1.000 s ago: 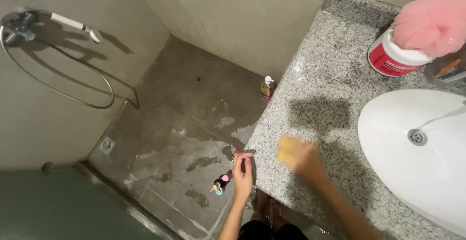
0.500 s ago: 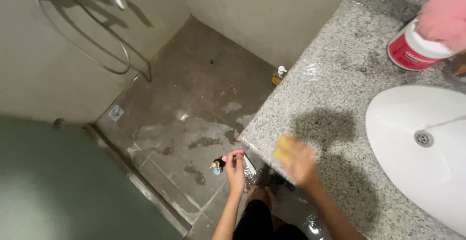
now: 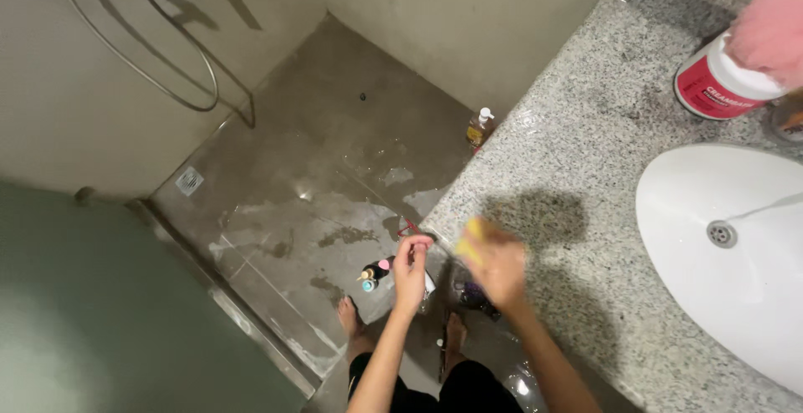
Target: The person cleans a bathroom counter by hand using a yellow sponge, applying soap from a bottle, scrubbing the granite surface and backsplash, and rinsing the sponge in the sink.
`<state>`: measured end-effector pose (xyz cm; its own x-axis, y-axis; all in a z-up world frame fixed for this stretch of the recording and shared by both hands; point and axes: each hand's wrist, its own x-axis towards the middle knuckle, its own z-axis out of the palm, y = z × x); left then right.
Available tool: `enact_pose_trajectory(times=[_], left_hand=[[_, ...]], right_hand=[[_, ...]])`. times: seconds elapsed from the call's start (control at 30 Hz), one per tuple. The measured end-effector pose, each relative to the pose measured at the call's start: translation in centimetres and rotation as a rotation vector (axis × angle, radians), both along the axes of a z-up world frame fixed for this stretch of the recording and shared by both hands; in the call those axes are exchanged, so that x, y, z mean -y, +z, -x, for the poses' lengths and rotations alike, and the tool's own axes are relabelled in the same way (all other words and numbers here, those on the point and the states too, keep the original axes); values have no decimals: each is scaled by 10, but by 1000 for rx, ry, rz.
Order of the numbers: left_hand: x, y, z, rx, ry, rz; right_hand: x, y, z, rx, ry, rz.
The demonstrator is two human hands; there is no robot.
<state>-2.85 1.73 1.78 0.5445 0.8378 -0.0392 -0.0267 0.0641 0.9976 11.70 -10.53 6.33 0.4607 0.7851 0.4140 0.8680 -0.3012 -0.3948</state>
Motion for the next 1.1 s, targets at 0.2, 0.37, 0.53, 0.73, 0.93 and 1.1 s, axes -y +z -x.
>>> enact_pose_trajectory(times=[0.2,0.37,0.53,0.73,0.93,1.1], left_hand=[[-57,-33,29,73,-131,78],[-103,-21,33,-12,-498,70],[-161,2,49,4,-812,110],[-190,-17,55,-15,-907,210],[-205,-18,12,37,-991,226],[-229,-18,1,36,-1016,200]], right_hand=[[-78,-21,-14,195,-449,136],[-118,-33,40,195,-463,32],[-41,-33,39,188,-870,41],[-105,-52,8,-159,-1160,51],[-117,-24,93,-597,-831,-530],[-58,-22,42,112,-1249,95]])
